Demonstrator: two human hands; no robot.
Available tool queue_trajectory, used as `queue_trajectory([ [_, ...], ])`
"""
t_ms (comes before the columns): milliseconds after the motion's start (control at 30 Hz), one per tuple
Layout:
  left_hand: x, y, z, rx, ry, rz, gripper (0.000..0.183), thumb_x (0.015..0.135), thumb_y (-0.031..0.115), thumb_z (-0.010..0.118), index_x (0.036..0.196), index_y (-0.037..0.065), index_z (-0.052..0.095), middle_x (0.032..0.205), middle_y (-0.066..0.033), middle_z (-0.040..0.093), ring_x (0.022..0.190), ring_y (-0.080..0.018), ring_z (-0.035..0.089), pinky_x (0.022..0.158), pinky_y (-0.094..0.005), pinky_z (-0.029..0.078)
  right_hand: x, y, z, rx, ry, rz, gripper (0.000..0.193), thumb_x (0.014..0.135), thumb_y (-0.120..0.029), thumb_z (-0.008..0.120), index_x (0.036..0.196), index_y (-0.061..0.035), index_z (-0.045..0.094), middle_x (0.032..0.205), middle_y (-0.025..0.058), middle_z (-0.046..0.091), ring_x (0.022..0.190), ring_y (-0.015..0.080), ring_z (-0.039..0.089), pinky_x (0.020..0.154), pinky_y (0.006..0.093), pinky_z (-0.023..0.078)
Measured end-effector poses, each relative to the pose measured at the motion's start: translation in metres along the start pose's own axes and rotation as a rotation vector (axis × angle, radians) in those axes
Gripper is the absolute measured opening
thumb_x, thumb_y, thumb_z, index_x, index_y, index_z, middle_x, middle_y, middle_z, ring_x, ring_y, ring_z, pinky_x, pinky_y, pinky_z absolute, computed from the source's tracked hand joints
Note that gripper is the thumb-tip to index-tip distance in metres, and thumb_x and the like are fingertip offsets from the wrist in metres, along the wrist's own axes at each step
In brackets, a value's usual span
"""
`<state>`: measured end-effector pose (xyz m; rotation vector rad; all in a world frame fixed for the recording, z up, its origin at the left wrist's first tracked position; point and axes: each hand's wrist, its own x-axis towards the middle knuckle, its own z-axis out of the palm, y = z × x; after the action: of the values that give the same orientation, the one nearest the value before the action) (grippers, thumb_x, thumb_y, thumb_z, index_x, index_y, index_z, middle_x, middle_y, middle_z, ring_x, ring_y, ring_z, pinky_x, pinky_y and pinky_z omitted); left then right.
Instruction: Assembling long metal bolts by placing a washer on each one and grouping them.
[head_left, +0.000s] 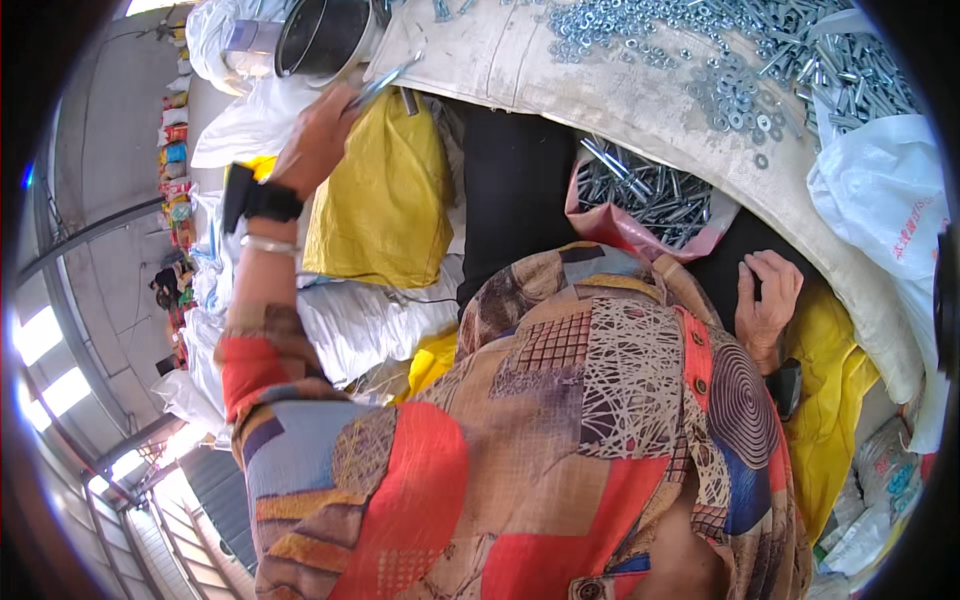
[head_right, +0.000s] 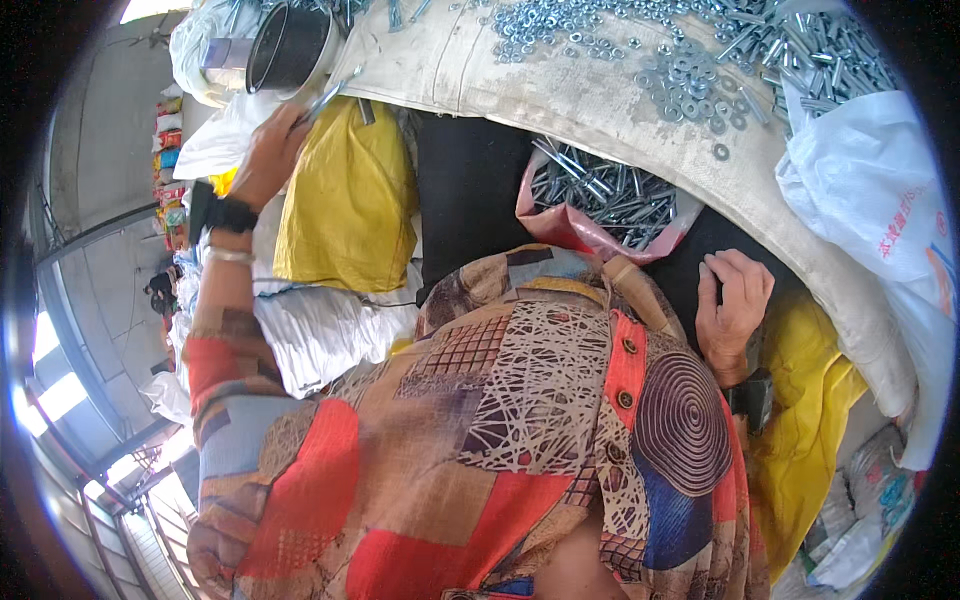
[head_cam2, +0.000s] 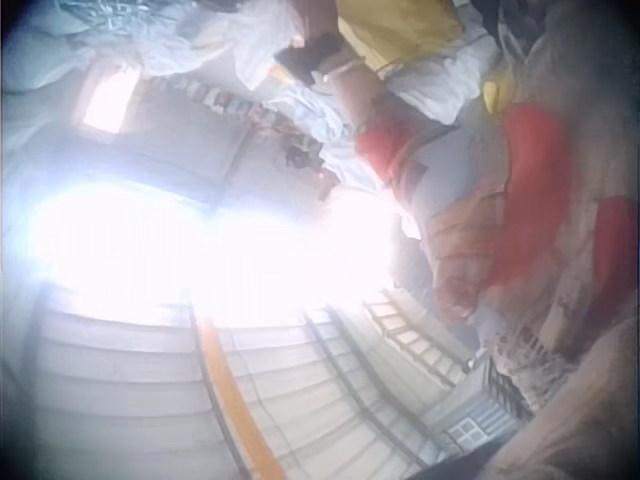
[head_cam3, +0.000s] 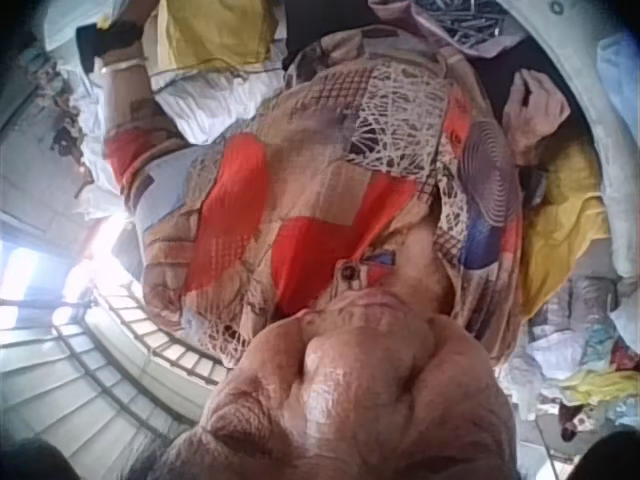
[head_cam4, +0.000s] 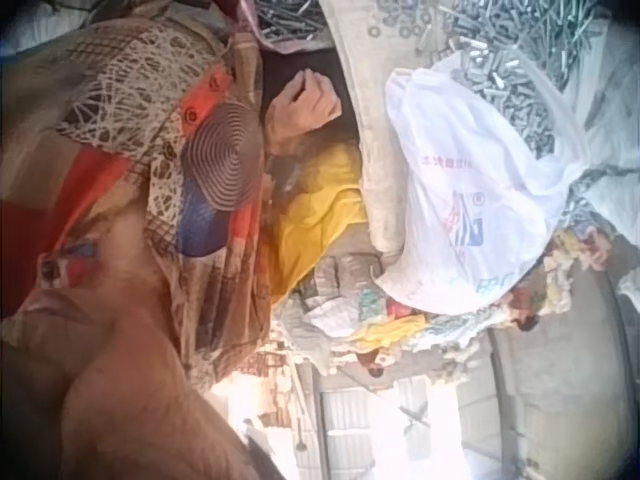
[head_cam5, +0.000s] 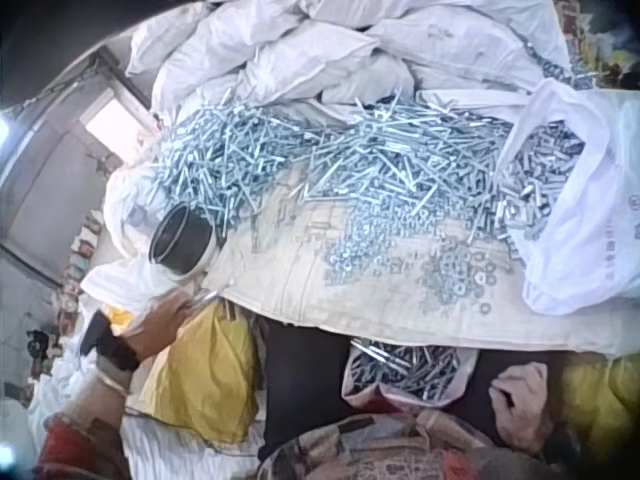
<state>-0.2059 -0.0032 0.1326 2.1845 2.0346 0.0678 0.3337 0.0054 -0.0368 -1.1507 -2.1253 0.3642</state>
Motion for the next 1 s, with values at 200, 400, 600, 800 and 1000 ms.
queue_trajectory([
  [200,-0.077,0.026,-0.075,0.044,-0.265,-0.204,0.015,0.093,0.008,0.056,0.104,-0.002,0.055,0.092,-0.0171,0.062,0.085,-0.0323,0.060,0.075,-0.0383,0.047,0.007,-0.006,-0.004,0.023,-0.008,-0.010,0.023,0.076,0.001,0.072,0.096,-0.0052,0.064,0.097,0.0087,0.064,0.088,0.0266,0.060,0.084,0.0388,0.041],
  [400,-0.009,0.039,-0.142,-0.093,-0.070,-0.216,0.019,0.097,0.012,0.054,0.107,-0.003,0.059,0.098,-0.0079,0.066,0.088,-0.0134,0.058,0.082,-0.0271,0.046,0.009,-0.005,-0.003,0.017,0.027,-0.049,0.022,0.076,-0.001,0.072,0.095,-0.0065,0.063,0.093,0.0081,0.063,0.088,0.0264,0.061,0.082,0.0392,0.042],
  [600,0.134,0.065,-0.095,-0.723,0.135,0.085,0.024,0.099,0.019,0.054,0.109,-0.001,0.061,0.109,-0.0090,0.066,0.099,-0.0136,0.061,0.093,-0.0280,0.047,0.008,-0.003,-0.003,0.020,0.040,-0.005,0.022,0.075,0.001,0.071,0.094,-0.0058,0.062,0.092,0.0085,0.062,0.085,0.0264,0.061,0.080,0.0399,0.042],
  [800,0.204,0.037,0.020,-0.665,-0.048,-0.105,0.026,0.097,0.022,0.056,0.104,-0.001,0.064,0.103,-0.0076,0.067,0.097,-0.0135,0.061,0.092,-0.0264,0.045,0.013,-0.006,-0.004,0.056,0.022,-0.003,0.025,0.073,0.003,0.071,0.094,-0.0064,0.062,0.093,0.0082,0.061,0.082,0.0261,0.060,0.078,0.0392,0.041],
  [1000,0.222,0.002,0.048,-0.410,-0.083,-0.216,0.030,0.096,0.028,0.054,0.097,0.000,0.064,0.092,-0.0089,0.068,0.089,-0.0175,0.061,0.082,-0.0326,0.045,0.019,-0.003,0.002,0.035,0.032,0.018,0.023,0.071,0.002,0.072,0.091,-0.0060,0.063,0.091,0.0071,0.062,0.080,0.0250,0.060,0.077,0.0387,0.042],
])
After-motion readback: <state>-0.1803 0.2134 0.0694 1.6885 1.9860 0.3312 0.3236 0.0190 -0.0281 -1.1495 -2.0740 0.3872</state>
